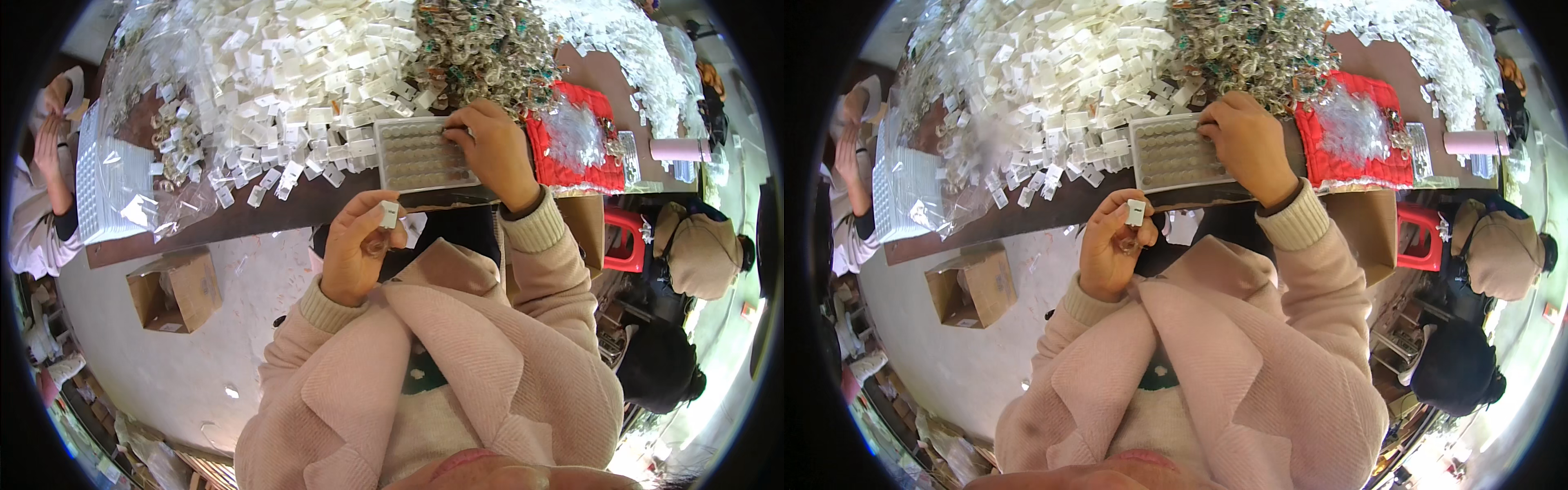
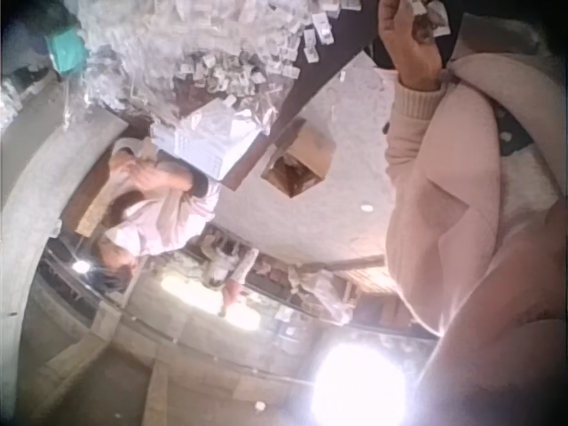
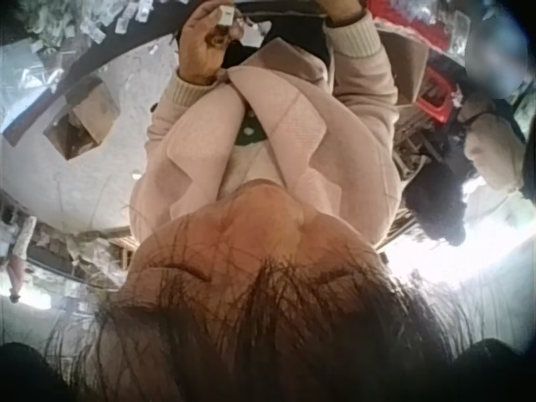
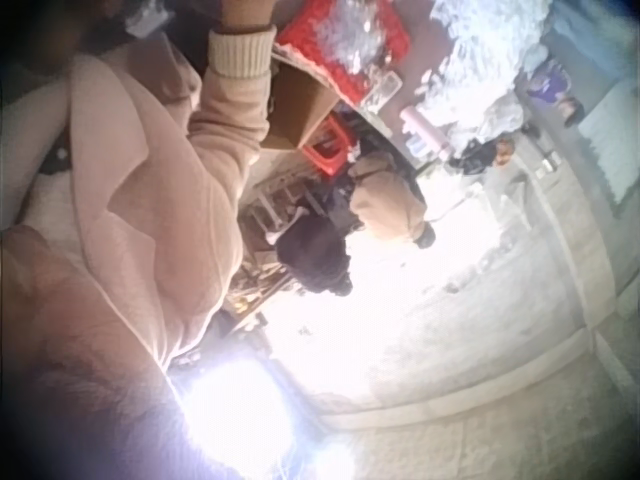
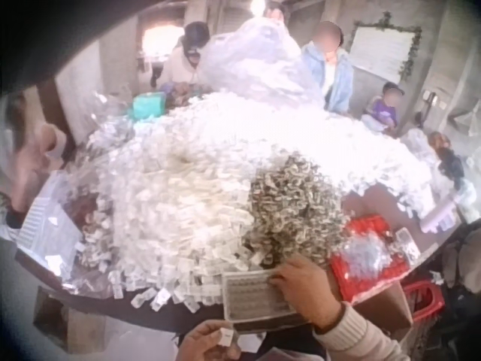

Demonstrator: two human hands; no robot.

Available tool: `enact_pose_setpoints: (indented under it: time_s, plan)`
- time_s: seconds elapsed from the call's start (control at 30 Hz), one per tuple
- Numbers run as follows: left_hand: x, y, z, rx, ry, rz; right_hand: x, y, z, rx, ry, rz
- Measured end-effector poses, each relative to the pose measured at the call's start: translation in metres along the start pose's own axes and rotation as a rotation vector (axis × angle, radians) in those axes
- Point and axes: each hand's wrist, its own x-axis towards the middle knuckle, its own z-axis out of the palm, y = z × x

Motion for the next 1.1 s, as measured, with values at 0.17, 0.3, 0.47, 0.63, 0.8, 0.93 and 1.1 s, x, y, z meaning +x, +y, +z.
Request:
enact_pose_setpoints:
  time_s: [0.17,0.3,0.47,0.63,0.8,0.93,1.1]
  plan:
    - [-0.002,-0.001,0.005,0.125,-0.028,0.041,-0.017,0.005,-0.020,0.294,0.098,0.093]
    - [-0.001,-0.002,0.008,0.070,-0.126,0.050,-0.057,0.034,-0.047,0.394,0.239,0.302]
    - [0.001,-0.011,0.014,0.111,-0.172,0.031,-0.115,0.138,-0.086,0.425,0.519,0.639]
    - [0.003,-0.022,0.021,0.131,-0.165,-0.002,-0.177,0.246,-0.131,0.305,0.866,0.754]
    - [0.006,-0.032,0.030,0.166,-0.162,-0.013,-0.208,0.317,-0.168,-0.026,0.818,0.925]
    - [0.007,-0.038,0.037,0.214,-0.144,-0.013,-0.210,0.347,-0.183,-0.218,0.799,0.925]
    - [0.009,-0.041,0.043,0.230,-0.145,-0.007,-0.243,0.329,-0.158,-0.284,0.967,0.849]
